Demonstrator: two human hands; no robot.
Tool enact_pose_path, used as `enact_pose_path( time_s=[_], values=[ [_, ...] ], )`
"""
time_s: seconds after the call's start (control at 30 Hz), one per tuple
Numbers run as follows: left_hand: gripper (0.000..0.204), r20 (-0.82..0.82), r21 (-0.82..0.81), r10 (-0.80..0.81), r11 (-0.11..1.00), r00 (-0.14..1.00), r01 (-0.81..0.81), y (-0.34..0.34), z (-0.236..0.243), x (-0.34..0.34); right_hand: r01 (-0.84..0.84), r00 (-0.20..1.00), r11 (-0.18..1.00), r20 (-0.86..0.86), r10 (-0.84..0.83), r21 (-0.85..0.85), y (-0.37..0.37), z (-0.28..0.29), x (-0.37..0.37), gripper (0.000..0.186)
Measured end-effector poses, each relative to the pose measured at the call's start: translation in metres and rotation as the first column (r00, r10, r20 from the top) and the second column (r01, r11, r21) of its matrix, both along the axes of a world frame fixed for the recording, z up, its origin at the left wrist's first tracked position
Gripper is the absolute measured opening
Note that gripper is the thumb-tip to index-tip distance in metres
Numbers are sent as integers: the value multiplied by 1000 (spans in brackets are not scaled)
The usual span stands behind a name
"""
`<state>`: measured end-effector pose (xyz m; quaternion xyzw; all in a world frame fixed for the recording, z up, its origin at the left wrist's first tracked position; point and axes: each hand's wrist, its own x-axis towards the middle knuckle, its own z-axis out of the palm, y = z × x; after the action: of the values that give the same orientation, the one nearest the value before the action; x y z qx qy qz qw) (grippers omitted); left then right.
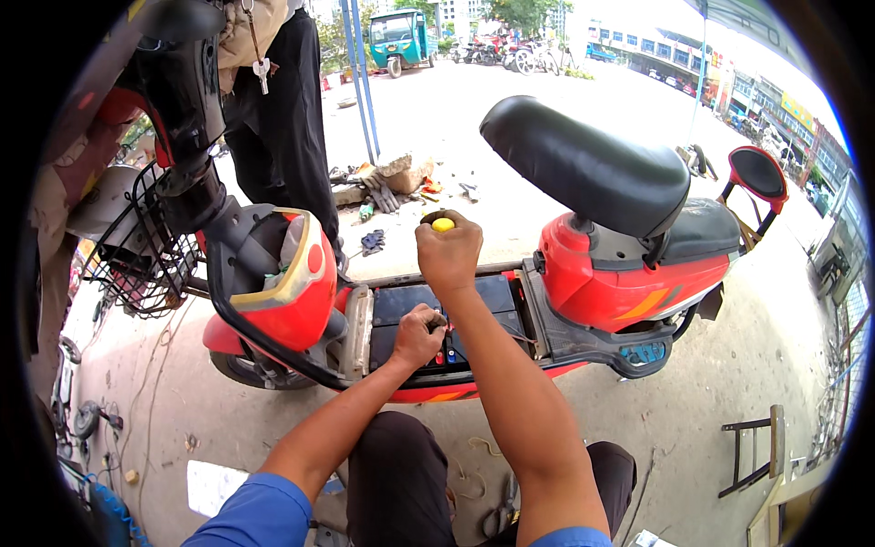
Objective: The person repairs the electrical connections of a red scooter's battery pack. They use pliers to strip wire insulation, twist the wires together, and then use a screwdriver to tighten the battery terminals.
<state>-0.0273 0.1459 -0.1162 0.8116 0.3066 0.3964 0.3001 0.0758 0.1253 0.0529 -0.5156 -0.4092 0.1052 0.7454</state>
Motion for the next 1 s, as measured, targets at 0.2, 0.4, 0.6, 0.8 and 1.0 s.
enact_pose_path(
  time_s=[0.2, 0.4, 0.6, 0.8, 1.0],
  values=[
    [3, -16, -48, 3, 999, 1000, -4, -1, 4, 1, -369, 929, 914, -92, 358, -170, -15, 16, 15, 15],
    [4, 4, 12, -4, 1000, 1000, 4, 3, 1, 2, -547, 837, 820, -111, 535, -168, -17, 22, 21, 15],
    [4, 9, 20, -6, 1000, 1000, 6, 1, 2, 2, -296, 955, 951, -54, 292, -85, -4, 5, 17, 12],
    [5, 30, 70, -10, 998, 1000, 7, 4, -2, 2, -204, 979, 979, 12, 204, -4, 7, -3, 13, 6],
    [5, 5, 85, -20, 996, 1000, 20, 5, -1, 1, -189, 982, 982, 15, 189, 2, 6, -1, 15, 16]
  ],
)
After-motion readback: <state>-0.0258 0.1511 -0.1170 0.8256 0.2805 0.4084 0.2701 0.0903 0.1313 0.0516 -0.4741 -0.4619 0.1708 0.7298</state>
